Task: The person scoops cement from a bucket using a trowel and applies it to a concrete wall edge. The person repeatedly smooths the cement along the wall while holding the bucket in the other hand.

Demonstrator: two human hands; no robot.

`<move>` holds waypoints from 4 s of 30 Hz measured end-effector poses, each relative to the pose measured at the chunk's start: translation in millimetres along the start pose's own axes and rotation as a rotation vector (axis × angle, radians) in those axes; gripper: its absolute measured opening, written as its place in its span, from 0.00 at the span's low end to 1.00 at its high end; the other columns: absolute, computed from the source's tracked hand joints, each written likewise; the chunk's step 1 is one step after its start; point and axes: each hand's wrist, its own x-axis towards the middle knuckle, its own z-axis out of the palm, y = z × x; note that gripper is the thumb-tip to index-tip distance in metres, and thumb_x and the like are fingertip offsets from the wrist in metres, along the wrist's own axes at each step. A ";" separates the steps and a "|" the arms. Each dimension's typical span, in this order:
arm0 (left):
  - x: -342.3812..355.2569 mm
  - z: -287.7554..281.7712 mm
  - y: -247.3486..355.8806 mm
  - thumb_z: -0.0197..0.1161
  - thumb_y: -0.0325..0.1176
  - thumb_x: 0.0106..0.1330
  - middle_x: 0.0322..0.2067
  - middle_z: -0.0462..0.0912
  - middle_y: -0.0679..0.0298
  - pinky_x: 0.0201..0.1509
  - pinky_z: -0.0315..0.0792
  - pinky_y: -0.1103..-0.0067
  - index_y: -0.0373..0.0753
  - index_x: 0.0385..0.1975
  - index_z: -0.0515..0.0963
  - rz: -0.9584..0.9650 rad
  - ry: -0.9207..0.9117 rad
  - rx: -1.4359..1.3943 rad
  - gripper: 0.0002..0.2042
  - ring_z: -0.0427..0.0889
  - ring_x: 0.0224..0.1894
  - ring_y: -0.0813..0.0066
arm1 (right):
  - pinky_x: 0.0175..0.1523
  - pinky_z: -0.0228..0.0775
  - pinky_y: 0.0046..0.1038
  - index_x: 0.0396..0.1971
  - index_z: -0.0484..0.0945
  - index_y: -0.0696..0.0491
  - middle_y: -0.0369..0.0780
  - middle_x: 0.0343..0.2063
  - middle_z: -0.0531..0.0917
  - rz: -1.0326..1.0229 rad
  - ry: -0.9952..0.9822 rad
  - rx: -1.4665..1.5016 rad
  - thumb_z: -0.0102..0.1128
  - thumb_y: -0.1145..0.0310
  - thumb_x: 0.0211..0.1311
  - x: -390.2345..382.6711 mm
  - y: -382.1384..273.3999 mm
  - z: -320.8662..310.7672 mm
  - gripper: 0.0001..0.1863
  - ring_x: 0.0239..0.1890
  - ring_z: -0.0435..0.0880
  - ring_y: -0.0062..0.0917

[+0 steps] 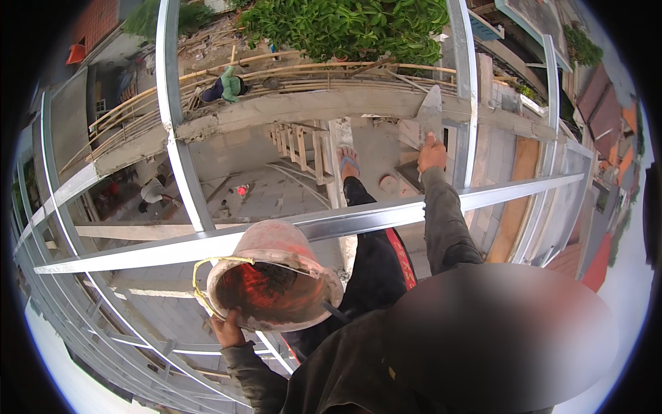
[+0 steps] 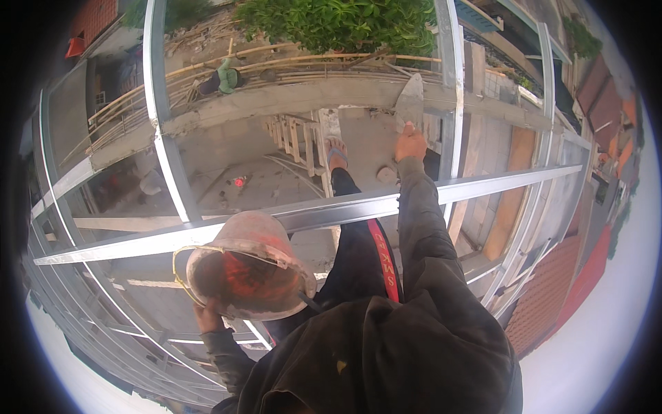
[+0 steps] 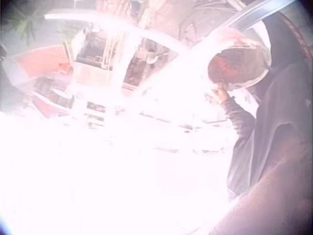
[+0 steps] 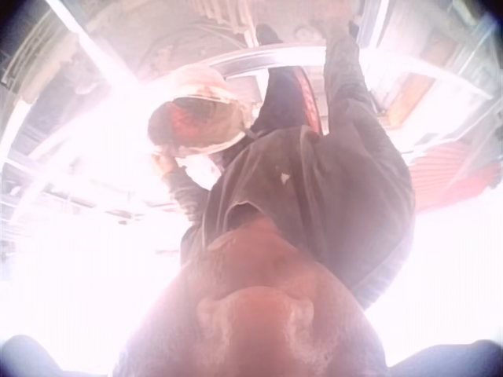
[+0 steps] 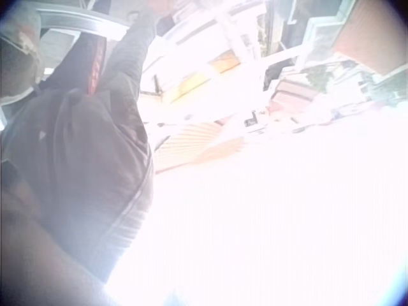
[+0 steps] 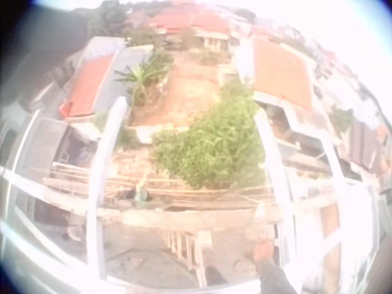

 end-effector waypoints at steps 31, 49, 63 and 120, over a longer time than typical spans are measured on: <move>-1.9 1.8 6.1 0.67 0.26 0.56 0.39 0.84 0.62 0.43 0.77 0.73 0.32 0.48 0.81 -0.046 0.041 -0.006 0.18 0.83 0.37 0.71 | 0.48 0.78 0.51 0.54 0.74 0.56 0.54 0.41 0.85 -0.555 -0.074 -0.444 0.56 0.61 0.70 -26.7 -65.9 -153.9 0.18 0.43 0.85 0.54; -3.2 -2.5 14.8 0.63 0.20 0.58 0.52 0.82 0.57 0.51 0.81 0.66 0.33 0.63 0.73 -0.104 0.076 -0.059 0.28 0.84 0.49 0.62 | 0.42 0.76 0.49 0.48 0.74 0.54 0.48 0.42 0.82 -0.827 -0.222 -0.126 0.54 0.55 0.76 -17.4 14.3 17.4 0.16 0.41 0.83 0.52; 12.9 -19.2 -6.0 0.66 0.21 0.56 0.48 0.83 0.58 0.49 0.80 0.67 0.32 0.60 0.74 -0.071 -0.029 -0.116 0.27 0.84 0.46 0.63 | 0.41 0.74 0.46 0.40 0.76 0.58 0.51 0.29 0.84 -0.623 -0.038 0.161 0.43 0.47 0.80 -115.5 -78.6 53.7 0.27 0.30 0.81 0.52; -59.6 54.2 -4.4 0.65 0.38 0.69 0.57 0.83 0.48 0.63 0.75 0.59 0.44 0.70 0.70 0.303 0.415 -0.011 0.29 0.82 0.56 0.45 | 0.59 0.73 0.35 0.57 0.75 0.67 0.50 0.51 0.83 -1.574 -1.041 -0.094 0.60 0.61 0.75 -394.5 -299.3 -70.1 0.24 0.53 0.82 0.36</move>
